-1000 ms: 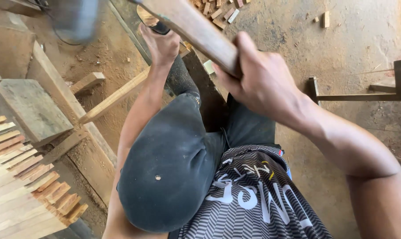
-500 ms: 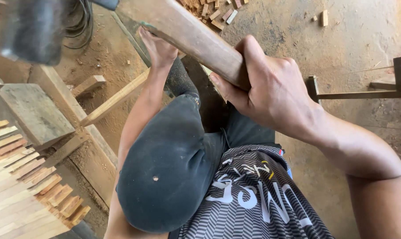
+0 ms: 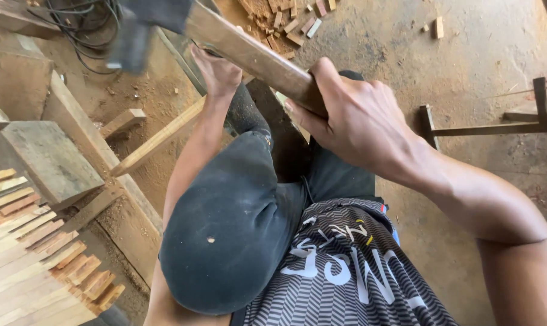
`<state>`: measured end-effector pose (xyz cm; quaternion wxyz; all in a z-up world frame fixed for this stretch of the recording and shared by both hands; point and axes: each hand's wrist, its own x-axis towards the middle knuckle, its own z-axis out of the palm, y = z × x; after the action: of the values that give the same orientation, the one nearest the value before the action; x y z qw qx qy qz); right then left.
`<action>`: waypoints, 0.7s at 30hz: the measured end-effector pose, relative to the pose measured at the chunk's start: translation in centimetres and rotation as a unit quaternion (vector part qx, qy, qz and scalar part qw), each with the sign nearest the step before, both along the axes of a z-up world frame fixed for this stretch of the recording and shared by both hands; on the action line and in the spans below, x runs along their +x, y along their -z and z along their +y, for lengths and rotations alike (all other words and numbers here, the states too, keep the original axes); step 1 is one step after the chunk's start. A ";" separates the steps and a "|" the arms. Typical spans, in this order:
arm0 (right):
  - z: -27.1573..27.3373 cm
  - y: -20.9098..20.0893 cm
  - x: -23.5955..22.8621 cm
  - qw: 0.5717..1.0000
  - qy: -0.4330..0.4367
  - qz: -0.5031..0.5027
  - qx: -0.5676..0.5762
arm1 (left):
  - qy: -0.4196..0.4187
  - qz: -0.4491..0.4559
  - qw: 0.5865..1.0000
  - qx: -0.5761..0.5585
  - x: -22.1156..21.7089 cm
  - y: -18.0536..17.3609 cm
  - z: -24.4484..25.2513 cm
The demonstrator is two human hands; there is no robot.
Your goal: Using a hammer to strike and assemble wooden furniture components
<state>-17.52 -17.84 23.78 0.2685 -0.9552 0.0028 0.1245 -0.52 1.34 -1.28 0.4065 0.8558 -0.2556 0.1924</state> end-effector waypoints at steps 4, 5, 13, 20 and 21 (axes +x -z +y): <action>0.2 0.3 0.1 0.998 0.022 -0.044 0.035 | -0.001 0.007 1.000 0.022 0.0 1.4 0.2; 0.3 1.1 0.5 0.998 0.018 -0.036 0.041 | -0.002 0.007 0.999 0.037 0.0 1.5 0.3; 0.4 3.4 0.8 0.997 0.013 0.070 -0.021 | 0.039 0.019 0.990 -0.133 -1.6 -3.3 -1.2; -0.4 1.1 0.9 0.999 0.031 -0.002 0.035 | 0.087 -0.015 0.986 -0.141 2.0 -3.4 -2.8; -0.4 1.0 0.9 0.997 0.033 -0.034 0.055 | 0.028 -0.020 0.996 -0.083 2.5 -3.1 -2.9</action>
<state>-16.66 -18.26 22.74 0.3246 -0.9420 0.0183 0.0831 1.94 -1.52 1.77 0.4762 0.8073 -0.2710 0.2189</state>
